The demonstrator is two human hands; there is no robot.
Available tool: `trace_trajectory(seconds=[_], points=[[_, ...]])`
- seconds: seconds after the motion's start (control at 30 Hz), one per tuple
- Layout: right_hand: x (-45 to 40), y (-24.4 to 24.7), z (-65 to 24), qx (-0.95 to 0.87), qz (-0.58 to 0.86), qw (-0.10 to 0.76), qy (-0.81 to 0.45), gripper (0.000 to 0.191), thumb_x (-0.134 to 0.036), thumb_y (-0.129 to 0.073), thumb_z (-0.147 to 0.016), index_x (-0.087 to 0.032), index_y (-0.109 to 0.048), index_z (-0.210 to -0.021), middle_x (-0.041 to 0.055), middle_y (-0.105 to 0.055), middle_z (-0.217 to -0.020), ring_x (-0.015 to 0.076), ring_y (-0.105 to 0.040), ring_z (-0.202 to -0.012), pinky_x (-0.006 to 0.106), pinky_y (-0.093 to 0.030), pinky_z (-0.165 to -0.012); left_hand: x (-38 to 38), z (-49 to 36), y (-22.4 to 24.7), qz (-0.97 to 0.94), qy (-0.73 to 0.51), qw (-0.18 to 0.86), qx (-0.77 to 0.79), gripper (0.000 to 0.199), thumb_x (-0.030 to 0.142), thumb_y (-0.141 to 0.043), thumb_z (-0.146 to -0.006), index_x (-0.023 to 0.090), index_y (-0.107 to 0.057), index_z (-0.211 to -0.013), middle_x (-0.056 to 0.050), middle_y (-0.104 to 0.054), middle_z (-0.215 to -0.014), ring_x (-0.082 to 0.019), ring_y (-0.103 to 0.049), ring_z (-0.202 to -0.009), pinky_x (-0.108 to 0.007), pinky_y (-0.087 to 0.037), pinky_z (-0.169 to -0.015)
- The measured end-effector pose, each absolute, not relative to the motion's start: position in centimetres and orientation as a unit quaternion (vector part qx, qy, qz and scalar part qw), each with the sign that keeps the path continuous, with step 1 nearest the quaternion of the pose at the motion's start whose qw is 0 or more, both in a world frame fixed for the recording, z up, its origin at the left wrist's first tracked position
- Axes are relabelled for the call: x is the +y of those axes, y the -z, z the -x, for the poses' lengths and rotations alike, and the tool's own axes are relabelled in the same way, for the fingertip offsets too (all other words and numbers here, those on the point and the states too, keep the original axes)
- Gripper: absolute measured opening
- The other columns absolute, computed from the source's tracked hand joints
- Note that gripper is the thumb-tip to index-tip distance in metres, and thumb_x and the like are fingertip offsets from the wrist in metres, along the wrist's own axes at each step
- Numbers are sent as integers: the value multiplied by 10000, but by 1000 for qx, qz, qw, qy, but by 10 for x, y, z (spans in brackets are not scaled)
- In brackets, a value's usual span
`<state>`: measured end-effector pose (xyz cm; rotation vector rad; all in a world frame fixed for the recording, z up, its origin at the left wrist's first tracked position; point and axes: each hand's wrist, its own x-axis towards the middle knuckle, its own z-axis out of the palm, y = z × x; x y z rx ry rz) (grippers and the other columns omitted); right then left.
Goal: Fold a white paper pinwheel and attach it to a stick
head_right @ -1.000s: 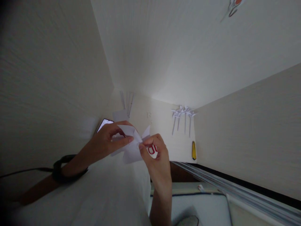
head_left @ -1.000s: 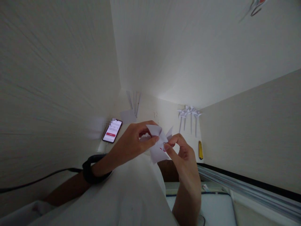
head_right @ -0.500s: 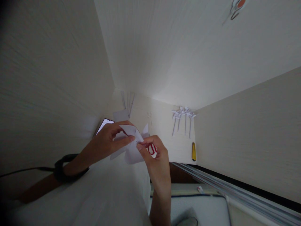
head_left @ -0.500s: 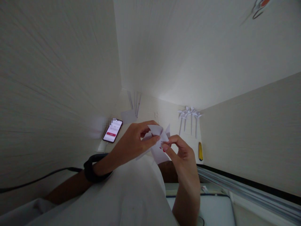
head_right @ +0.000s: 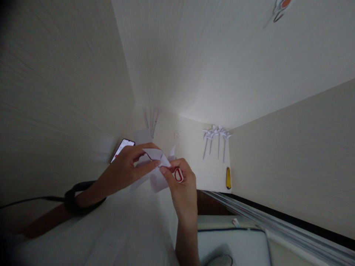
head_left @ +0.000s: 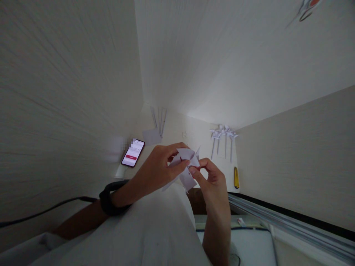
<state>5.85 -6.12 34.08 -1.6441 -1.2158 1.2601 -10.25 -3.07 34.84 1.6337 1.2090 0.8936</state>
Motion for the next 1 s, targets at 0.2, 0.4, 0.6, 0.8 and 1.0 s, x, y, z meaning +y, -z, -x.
trace_trajectory(seconds=[0.2, 0.4, 0.6, 0.8, 1.0], points=[[-62, -336, -63, -473, 620, 382, -496, 102, -295, -669, -756, -204, -629, -778, -8, -631, -772, 145, -553, -762, 272, -422, -739, -31, 103, -346, -673, -358, 417, 496, 113, 201, -577, -795, 174, -663, -863, 23, -706, -789, -99, -600, -657, -185, -413, -608], [-64, -334, -66, -482, 617, 386, -488, 24, -222, -659, -762, -214, -636, -760, -19, -619, -781, 140, -553, -782, 265, -409, -750, -30, 103, -345, -679, -351, 403, 504, 100, 219, -561, -812, 174, -645, -844, 27, -695, -762, -97, -601, -643, -188, -415, -604], [-64, -335, -64, -508, 628, 403, -431, 98, -259, -646, -780, -208, -573, -738, -23, -532, -783, 134, -507, -782, 256, -382, -739, -32, 100, -346, -692, -345, 384, 506, 94, 201, -572, -808, 177, -645, -862, 22, -711, -794, -97, -616, -662, -186, -426, -628], [-65, -330, -61, -492, 632, 414, -432, 114, -274, -627, -780, -209, -536, -761, -10, -513, -813, 143, -499, -793, 267, -394, -730, -34, 98, -346, -700, -340, 376, 503, 107, 216, -568, -822, 186, -644, -893, 18, -727, -854, -99, -629, -684, -194, -426, -636], [-65, -330, -56, -479, 631, 430, -433, 103, -279, -612, -786, -208, -537, -786, -13, -520, -795, 142, -502, -772, 265, -409, -720, -35, 98, -345, -714, -343, 359, 494, 97, 213, -555, -831, 186, -634, -880, 23, -716, -823, -103, -617, -677, -205, -414, -632]])
